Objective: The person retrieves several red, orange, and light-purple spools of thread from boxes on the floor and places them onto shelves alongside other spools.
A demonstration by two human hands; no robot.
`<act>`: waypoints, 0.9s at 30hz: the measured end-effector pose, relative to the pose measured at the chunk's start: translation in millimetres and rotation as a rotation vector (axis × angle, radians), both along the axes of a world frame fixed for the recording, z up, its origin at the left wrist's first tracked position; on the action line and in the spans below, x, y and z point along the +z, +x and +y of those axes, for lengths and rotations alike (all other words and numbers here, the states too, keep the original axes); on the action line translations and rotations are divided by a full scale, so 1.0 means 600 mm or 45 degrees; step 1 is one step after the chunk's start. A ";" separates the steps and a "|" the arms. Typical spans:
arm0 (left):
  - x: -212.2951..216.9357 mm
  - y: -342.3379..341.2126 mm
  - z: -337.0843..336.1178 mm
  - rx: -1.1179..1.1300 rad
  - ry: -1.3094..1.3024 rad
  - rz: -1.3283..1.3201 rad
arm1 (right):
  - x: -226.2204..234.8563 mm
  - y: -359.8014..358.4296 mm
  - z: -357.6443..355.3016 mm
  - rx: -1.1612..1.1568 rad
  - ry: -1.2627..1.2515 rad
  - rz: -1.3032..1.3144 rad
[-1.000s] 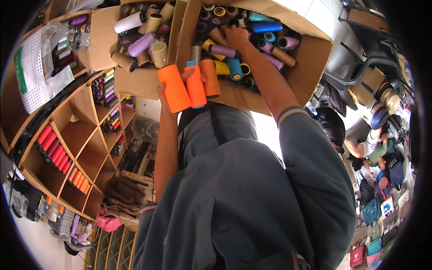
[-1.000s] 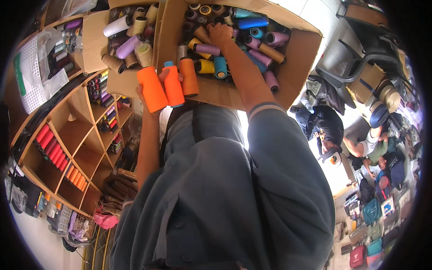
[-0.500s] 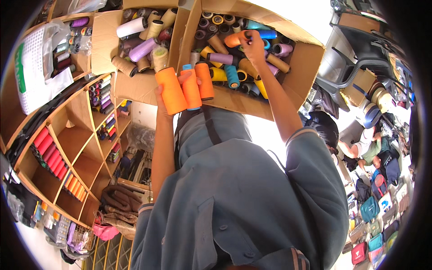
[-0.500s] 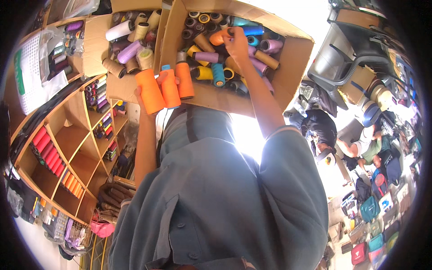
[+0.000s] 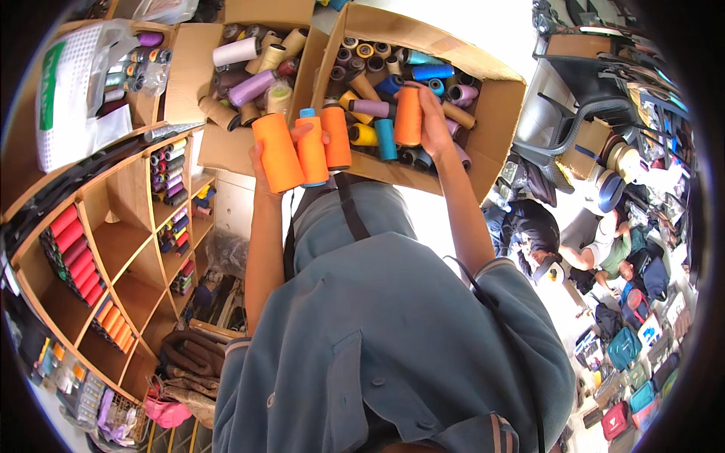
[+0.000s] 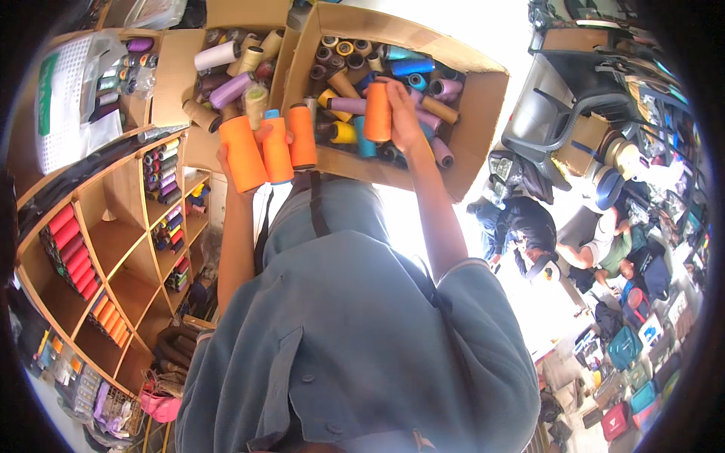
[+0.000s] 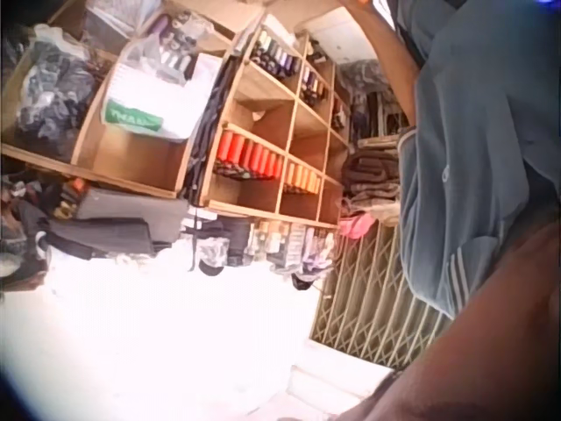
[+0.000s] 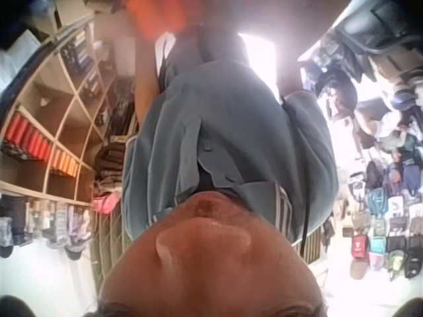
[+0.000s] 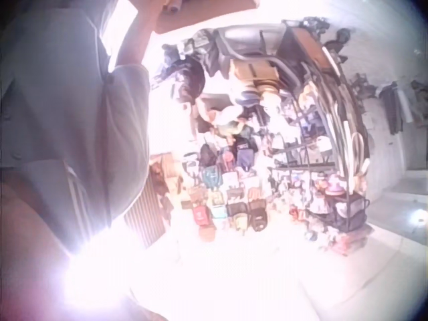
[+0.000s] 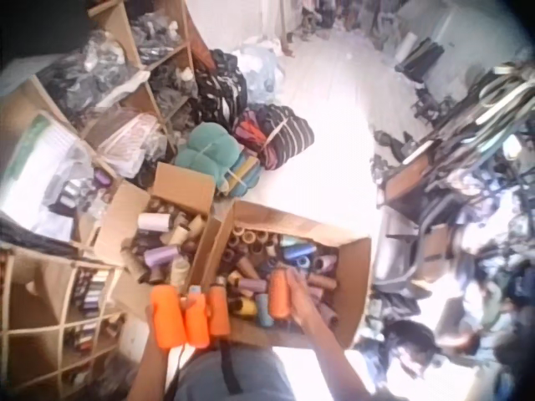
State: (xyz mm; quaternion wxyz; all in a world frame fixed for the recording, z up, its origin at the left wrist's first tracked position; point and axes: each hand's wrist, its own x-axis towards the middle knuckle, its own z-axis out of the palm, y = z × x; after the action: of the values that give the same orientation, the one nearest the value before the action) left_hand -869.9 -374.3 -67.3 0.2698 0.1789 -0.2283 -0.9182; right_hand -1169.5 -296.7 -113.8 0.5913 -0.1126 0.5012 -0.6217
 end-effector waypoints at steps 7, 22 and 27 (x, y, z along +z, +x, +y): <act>0.046 0.091 0.011 0.044 -0.260 0.235 | 0.141 0.153 -0.039 0.573 -0.066 -0.118; 0.119 0.455 0.179 0.489 -0.593 0.476 | 0.372 0.596 -0.227 2.721 -0.891 0.378; 0.110 0.561 0.231 0.708 -0.680 0.502 | 0.396 0.784 -0.229 2.991 -0.666 0.492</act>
State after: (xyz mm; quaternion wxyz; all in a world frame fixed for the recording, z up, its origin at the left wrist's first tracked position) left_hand -533.4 -235.4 -1.2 0.5821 -0.0212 -0.3451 -0.7359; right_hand -699.4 -434.2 123.6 0.6691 -0.7038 0.0338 0.2364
